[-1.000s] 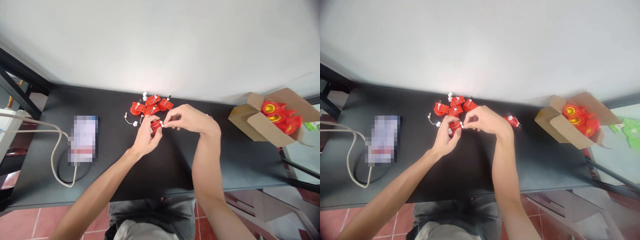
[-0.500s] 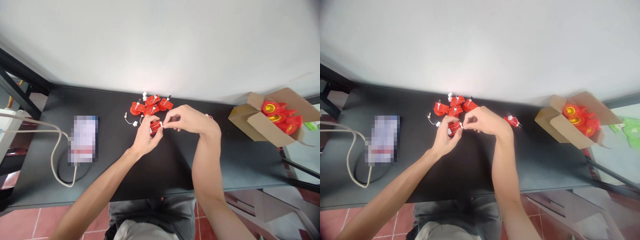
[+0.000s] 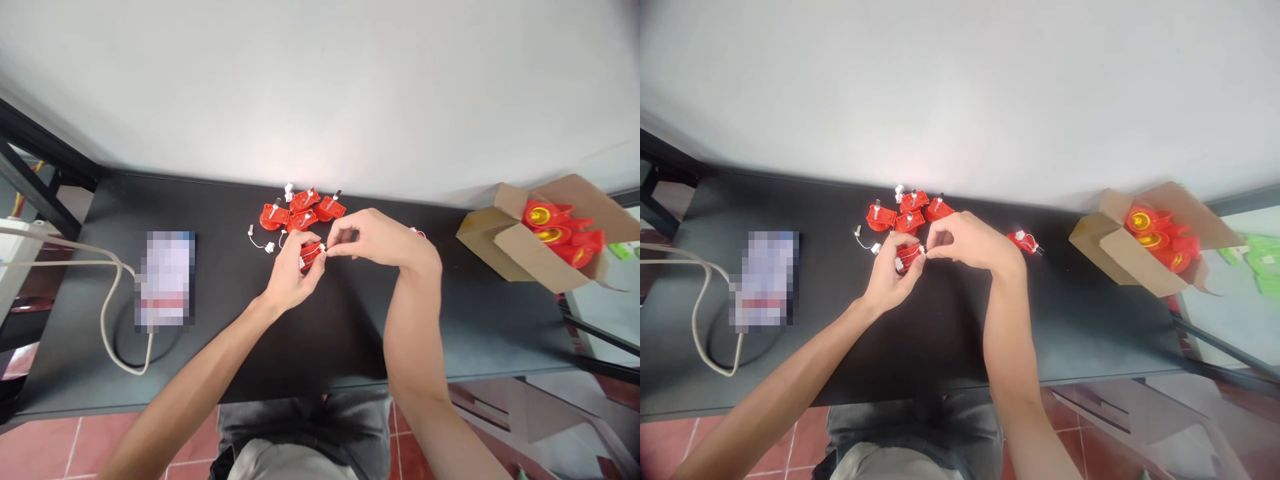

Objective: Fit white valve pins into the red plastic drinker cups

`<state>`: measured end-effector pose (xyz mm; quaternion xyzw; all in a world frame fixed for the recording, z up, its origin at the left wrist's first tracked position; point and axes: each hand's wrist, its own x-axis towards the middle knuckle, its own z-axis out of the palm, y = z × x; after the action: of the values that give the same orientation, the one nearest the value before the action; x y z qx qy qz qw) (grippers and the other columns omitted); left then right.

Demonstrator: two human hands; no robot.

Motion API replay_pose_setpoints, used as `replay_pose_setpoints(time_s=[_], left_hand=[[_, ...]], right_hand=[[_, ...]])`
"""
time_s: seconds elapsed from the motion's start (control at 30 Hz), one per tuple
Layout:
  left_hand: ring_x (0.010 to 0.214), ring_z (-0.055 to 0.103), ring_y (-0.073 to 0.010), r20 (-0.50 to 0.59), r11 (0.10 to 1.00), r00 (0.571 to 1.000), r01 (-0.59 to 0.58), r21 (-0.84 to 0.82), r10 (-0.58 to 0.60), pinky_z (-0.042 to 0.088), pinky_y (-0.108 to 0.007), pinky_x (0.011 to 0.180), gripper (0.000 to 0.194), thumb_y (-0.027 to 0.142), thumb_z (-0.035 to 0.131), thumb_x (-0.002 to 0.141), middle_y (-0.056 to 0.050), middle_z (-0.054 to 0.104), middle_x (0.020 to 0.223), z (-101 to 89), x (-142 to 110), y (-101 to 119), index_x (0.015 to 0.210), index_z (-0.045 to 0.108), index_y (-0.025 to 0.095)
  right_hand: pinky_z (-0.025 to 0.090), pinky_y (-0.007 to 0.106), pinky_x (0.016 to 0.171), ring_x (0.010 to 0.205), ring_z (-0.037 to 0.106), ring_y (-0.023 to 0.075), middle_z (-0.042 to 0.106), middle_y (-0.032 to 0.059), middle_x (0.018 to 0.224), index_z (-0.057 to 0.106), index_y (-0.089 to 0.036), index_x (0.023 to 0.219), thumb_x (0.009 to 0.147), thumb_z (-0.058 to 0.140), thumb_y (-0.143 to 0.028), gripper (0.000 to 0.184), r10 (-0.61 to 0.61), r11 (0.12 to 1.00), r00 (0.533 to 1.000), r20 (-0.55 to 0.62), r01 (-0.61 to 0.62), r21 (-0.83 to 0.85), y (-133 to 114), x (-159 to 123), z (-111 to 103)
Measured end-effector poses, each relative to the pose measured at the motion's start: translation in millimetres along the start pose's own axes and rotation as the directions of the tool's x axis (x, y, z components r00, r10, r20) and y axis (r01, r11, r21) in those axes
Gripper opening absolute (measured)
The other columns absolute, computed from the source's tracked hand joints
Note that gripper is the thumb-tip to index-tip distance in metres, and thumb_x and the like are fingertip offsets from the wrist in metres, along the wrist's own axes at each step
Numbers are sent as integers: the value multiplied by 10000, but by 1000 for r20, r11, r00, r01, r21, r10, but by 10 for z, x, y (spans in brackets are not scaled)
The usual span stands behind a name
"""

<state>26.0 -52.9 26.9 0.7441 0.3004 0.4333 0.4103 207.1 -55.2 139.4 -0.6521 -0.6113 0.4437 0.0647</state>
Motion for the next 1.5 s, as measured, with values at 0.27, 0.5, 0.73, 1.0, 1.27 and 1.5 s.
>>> replay_pose_setpoints(time_s=[0.27,0.5,0.73,1.0,1.27,1.5], left_hand=[[835,613,-149,18,999,999,38,-19,-38,531,-306,761,149,263,562,959,-40,616,978,2,-9,-17,1082,501,205],[834,614,-134,25,999,1000,21,-42,-20,518,-282,768,147,263,561,963,-34,619,983,1,-8,-21,1089,513,203],[695,585,-99,121,989,988,108,-101,-96,457,-224,632,257,299,558,969,22,602,868,13,-36,-9,1200,474,222],[765,591,-116,160,990,981,120,-71,-108,469,-238,662,188,254,512,984,13,587,872,36,-58,-35,1168,486,229],[811,602,-122,173,984,974,159,-79,-143,488,-243,679,131,248,512,980,-5,592,919,27,-42,-29,1106,504,212],[810,596,-118,166,982,974,170,-85,-155,470,-229,650,162,245,516,975,-2,585,917,30,-44,-40,1135,500,222]], right_hand=[[488,308,680,716,652,160,710,7,822,591,-210,855,790,692,-287,143,-8,995,1000,-15,9,96,41,11,19],[528,306,694,732,664,154,730,30,871,671,-194,1027,812,683,-277,231,19,995,1000,5,-20,98,41,14,11],[512,297,682,706,664,148,733,21,839,691,-192,948,806,686,-256,156,2,996,1000,24,-4,89,33,12,4],[505,281,649,687,659,143,726,8,812,675,-197,833,824,627,-209,51,32,998,999,37,-33,48,63,55,20],[548,298,728,850,696,172,756,40,959,718,-193,984,851,626,-242,169,-26,997,999,31,24,70,86,79,36],[523,303,717,721,682,148,763,35,934,739,-194,1041,921,566,-308,240,37,999,999,31,-37,8,69,76,24]])
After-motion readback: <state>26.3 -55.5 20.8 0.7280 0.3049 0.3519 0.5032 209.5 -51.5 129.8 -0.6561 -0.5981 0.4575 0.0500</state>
